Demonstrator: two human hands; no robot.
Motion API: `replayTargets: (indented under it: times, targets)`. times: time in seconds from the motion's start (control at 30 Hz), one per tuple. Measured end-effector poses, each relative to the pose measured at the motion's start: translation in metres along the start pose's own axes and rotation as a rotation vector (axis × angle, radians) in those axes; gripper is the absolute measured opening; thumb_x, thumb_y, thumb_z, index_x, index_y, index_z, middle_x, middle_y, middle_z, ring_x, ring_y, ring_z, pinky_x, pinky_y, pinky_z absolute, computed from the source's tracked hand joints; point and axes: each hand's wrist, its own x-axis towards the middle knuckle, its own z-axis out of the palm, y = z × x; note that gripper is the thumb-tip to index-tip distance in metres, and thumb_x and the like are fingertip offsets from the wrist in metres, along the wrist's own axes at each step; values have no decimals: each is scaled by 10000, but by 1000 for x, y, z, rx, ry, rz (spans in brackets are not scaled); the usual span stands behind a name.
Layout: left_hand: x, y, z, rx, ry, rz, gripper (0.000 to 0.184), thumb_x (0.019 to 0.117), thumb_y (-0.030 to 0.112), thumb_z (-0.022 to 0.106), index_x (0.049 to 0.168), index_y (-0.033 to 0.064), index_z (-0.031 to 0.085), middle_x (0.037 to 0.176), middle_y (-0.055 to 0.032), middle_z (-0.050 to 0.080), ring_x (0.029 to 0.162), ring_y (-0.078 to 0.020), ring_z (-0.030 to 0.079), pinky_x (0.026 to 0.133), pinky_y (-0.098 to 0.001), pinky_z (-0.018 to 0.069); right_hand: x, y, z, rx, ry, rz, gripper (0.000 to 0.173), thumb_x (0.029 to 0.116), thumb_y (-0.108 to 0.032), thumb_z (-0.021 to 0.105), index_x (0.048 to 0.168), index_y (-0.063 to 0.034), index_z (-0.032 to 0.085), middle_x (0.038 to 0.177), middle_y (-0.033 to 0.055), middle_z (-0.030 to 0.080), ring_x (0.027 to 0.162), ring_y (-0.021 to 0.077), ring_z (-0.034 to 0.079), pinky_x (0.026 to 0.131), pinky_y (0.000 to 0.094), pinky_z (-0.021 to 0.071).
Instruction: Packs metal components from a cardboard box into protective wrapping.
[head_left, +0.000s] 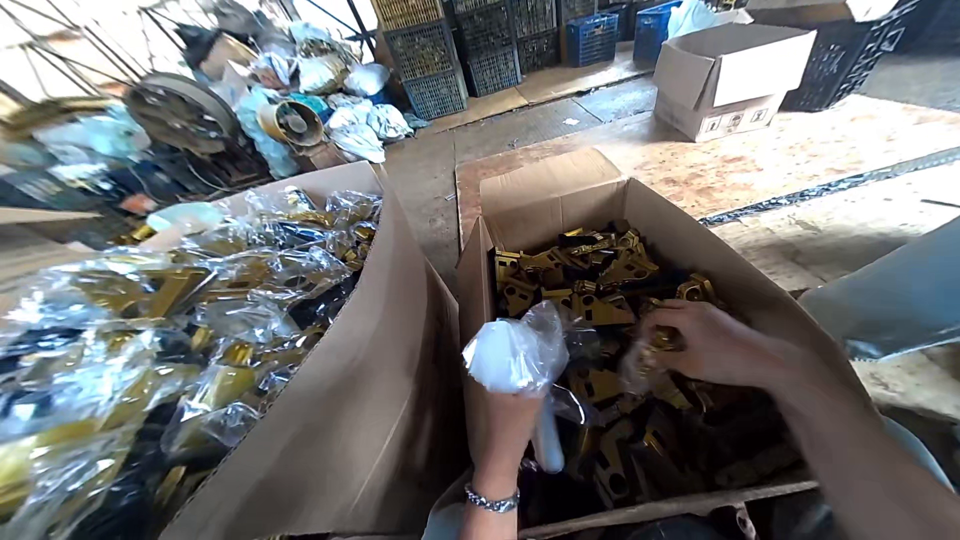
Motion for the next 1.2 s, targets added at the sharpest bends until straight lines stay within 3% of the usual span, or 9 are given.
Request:
replayTargets:
  times: [0.07, 0.17, 0.23, 0.37, 0.5, 0.67, 0.83, 1.07, 1.2]
  targets:
    - [4, -3, -9, 94, 38, 40, 772, 693, 81, 901, 1299, -176, 497, 1193, -190, 661, 1111, -95, 642, 992, -246, 516, -7, -8, -28, -200, -107, 17, 283, 953, -79, 700, 1202, 53, 679, 1251, 298, 607, 1196, 473, 570, 1022, 604, 444]
    - [0, 0, -5, 106, 51, 96, 723, 680, 33, 881, 1255, -209, 515, 1156, -206, 667, 1079, -57, 635, 978, -201, 498, -21, -13, -39, 15, 454, -442, 180, 903, -17, 671, 1067, -13, 744, 1038, 153, 681, 874, 265, 673, 773, 444, 584]
    - [-2, -1, 1, 73, 64, 134, 701, 676, 28, 870, 1232, -221, 523, 1130, -190, 675, 1055, -7, 631, 966, -152, 488, -11, -23, -37, 478, 678, -665, 294, 934, -108, 673, 1228, -101, 665, 1204, 28, 667, 937, 96, 698, 794, 275, 630]
    - [-8, 7, 3, 63, 10, 71, 686, 701, 30, 860, 1235, -226, 513, 1122, -207, 678, 1054, -46, 642, 962, -193, 506, 12, -34, 13, 575, 295, -380, 685, 922, -323, 745, 1482, -30, 481, 1422, 163, 574, 1175, 229, 651, 981, 416, 561]
    - [-12, 18, 6, 5, -64, 128, 620, 679, 17, 868, 1184, -194, 578, 1090, -166, 706, 1051, -38, 654, 967, -185, 507, 16, -33, 59, 848, 159, -228, 182, 980, -93, 620, 1115, 19, 667, 952, 38, 715, 842, 87, 717, 808, 269, 618]
    - [-11, 25, 5, -468, -347, -259, 427, 753, -50, 754, 1155, -4, 616, 888, 22, 726, 773, -37, 687, 740, -228, 594, 7, -16, 59, 880, 121, -193, 209, 1057, -200, 523, 949, -65, 640, 715, -77, 595, 594, 18, 586, 614, 214, 550]
    - [14, -5, 0, 237, 20, -86, 547, 798, 48, 781, 1251, -157, 555, 1066, -197, 696, 952, -170, 690, 875, -364, 568, -15, 15, 58, 907, -149, -258, 96, 994, -120, 620, 953, -54, 675, 754, -73, 687, 674, 22, 673, 680, 206, 590]
    - [-31, 4, 25, -387, -614, -193, 271, 687, 76, 880, 890, 138, 711, 732, 93, 696, 619, -6, 643, 611, -206, 576, -29, -5, 91, 715, 114, -395, 276, 770, -165, 858, 803, 41, 678, 711, 21, 635, 649, -9, 539, 615, 176, 446]
    - [-15, -7, 5, 54, -295, 87, 505, 684, 155, 905, 1065, -52, 645, 939, -26, 707, 892, -34, 679, 864, -225, 572, -13, 14, 49, 640, 150, -267, 321, 869, -255, 788, 743, -43, 581, 641, -51, 570, 567, -9, 535, 563, 189, 470]
